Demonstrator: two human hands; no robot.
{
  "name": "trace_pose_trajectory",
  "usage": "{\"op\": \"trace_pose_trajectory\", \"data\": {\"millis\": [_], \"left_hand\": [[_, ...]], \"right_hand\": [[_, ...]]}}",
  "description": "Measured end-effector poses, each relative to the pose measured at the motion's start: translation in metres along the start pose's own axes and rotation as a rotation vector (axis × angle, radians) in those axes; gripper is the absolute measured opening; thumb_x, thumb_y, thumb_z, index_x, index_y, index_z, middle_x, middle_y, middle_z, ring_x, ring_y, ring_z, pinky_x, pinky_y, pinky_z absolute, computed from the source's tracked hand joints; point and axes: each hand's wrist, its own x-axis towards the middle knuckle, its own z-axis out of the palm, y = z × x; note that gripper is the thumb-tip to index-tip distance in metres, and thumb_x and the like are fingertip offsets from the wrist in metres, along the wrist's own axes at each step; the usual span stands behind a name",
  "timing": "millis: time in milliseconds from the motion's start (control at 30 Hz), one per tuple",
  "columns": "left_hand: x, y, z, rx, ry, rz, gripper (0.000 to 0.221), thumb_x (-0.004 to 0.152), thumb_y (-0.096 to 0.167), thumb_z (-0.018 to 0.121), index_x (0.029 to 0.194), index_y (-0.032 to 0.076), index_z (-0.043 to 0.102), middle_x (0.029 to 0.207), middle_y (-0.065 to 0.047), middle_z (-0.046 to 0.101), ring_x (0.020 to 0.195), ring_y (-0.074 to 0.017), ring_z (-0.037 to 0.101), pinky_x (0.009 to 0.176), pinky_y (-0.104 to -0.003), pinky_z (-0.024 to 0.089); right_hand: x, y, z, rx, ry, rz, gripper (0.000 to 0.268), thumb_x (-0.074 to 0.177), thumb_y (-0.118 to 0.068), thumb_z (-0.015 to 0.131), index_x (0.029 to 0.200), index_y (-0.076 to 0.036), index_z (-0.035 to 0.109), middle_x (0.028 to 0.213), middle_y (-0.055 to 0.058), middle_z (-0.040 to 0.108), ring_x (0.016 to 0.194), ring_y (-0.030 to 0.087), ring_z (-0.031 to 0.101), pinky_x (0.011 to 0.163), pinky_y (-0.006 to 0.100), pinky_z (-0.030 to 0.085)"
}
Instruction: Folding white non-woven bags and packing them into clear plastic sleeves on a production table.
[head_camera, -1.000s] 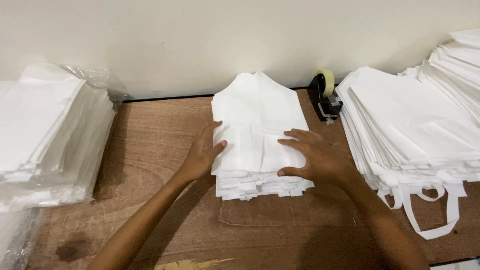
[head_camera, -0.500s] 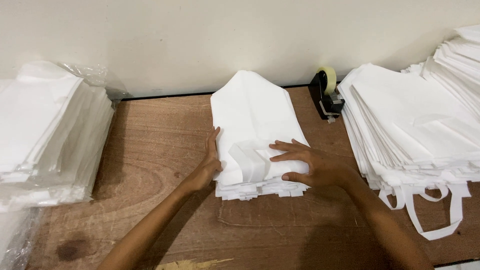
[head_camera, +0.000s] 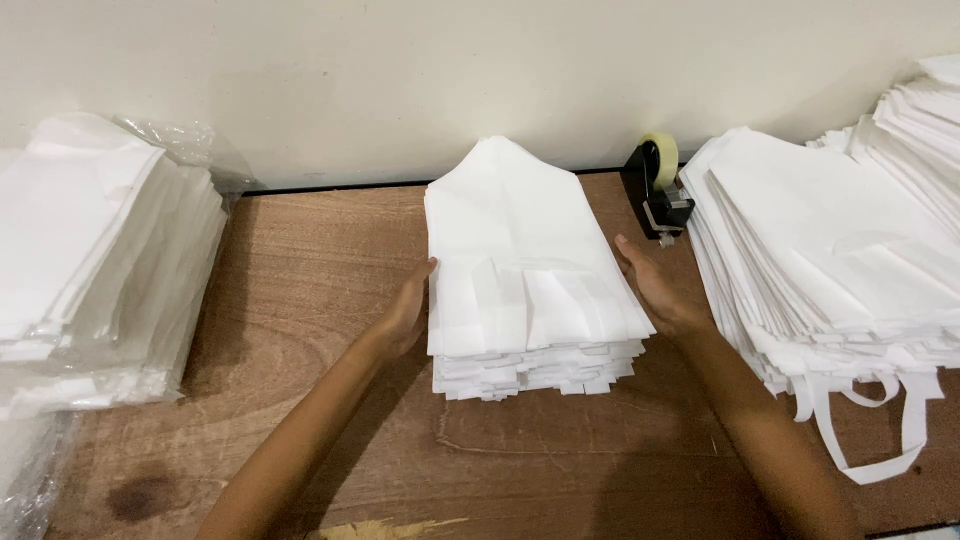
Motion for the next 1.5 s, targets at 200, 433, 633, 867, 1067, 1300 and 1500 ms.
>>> {"op": "trace_pose_trajectory", "data": {"millis": [200,433,633,867,1067,1300,1500], "left_hand": [[-0.009,0.008,0.017,0.045,0.005,0.003,0.088,0.095,0.063,0.034,0.159,0.011,0.004,0.164,-0.021,0.007,0.152,-0.0385,0.009,0.122,-0.055,0.012],[-0.018,0.009,0.019,0.109,0.022,-0.004,0.087,0.097,0.066,0.023,0.159,0.006,0.003,0.163,-0.024,0.009,0.151,-0.0396,0.012,0.123,-0.054,0.015],[0.035,-0.007,-0.030,0.125,-0.004,-0.055,0.081,0.098,0.061,0.036,0.155,0.004,0.023,0.153,-0.029,0.035,0.141,-0.0398,0.038,0.114,-0.056,0.033],[0.164,0.017,-0.131,0.318,-0.047,-0.177,0.065,0.084,0.044,0.067,0.131,0.001,0.057,0.113,-0.015,0.063,0.103,-0.0284,0.062,0.091,-0.047,0.047],[0.141,0.043,-0.131,0.371,-0.086,-0.180,0.048,0.082,0.039,0.070,0.114,0.004,0.068,0.099,-0.011,0.069,0.083,-0.0220,0.066,0.074,-0.039,0.053],[0.063,0.098,-0.125,0.355,0.031,0.311,0.068,0.099,0.042,0.043,0.158,0.013,0.023,0.157,-0.016,0.036,0.146,-0.0367,0.032,0.120,-0.057,0.017],[0.055,0.054,-0.012,1.532,0.190,0.699,0.052,0.100,0.045,0.042,0.146,0.020,0.044,0.144,-0.011,0.048,0.139,-0.0355,0.040,0.112,-0.061,0.028]], "right_hand": [[0.112,0.099,-0.060,0.111,-0.136,-0.038,0.067,0.098,-0.048,0.054,0.149,-0.008,0.040,0.144,0.016,0.049,0.125,0.027,0.051,0.114,0.049,0.034],[0.164,0.160,-0.096,0.104,-0.131,-0.164,0.061,0.103,-0.039,0.051,0.153,-0.008,0.035,0.147,0.015,0.045,0.125,0.025,0.050,0.114,0.047,0.033],[0.055,0.100,-0.007,0.208,-0.024,-0.119,0.062,0.100,-0.039,0.052,0.150,-0.007,0.036,0.134,0.016,0.054,0.120,0.030,0.052,0.113,0.050,0.032],[-0.054,0.057,0.100,0.232,0.105,-0.078,0.077,0.102,-0.041,0.037,0.153,-0.002,-0.006,0.147,0.034,0.027,0.143,0.044,0.025,0.121,0.053,0.011],[-0.037,0.081,0.091,0.195,0.059,0.006,0.096,0.097,-0.052,0.049,0.151,-0.005,-0.014,0.154,0.032,0.006,0.148,0.044,0.007,0.121,0.057,-0.001],[0.034,0.056,0.012,0.074,0.195,-0.153,0.090,0.100,-0.052,0.048,0.152,0.009,0.007,0.154,0.037,0.008,0.149,0.048,0.000,0.119,0.058,-0.001],[0.184,0.046,-0.056,-0.154,0.038,-0.164,0.051,0.089,-0.052,0.075,0.108,-0.007,0.061,0.091,0.005,0.058,0.090,0.022,0.056,0.078,0.038,0.045]]}}
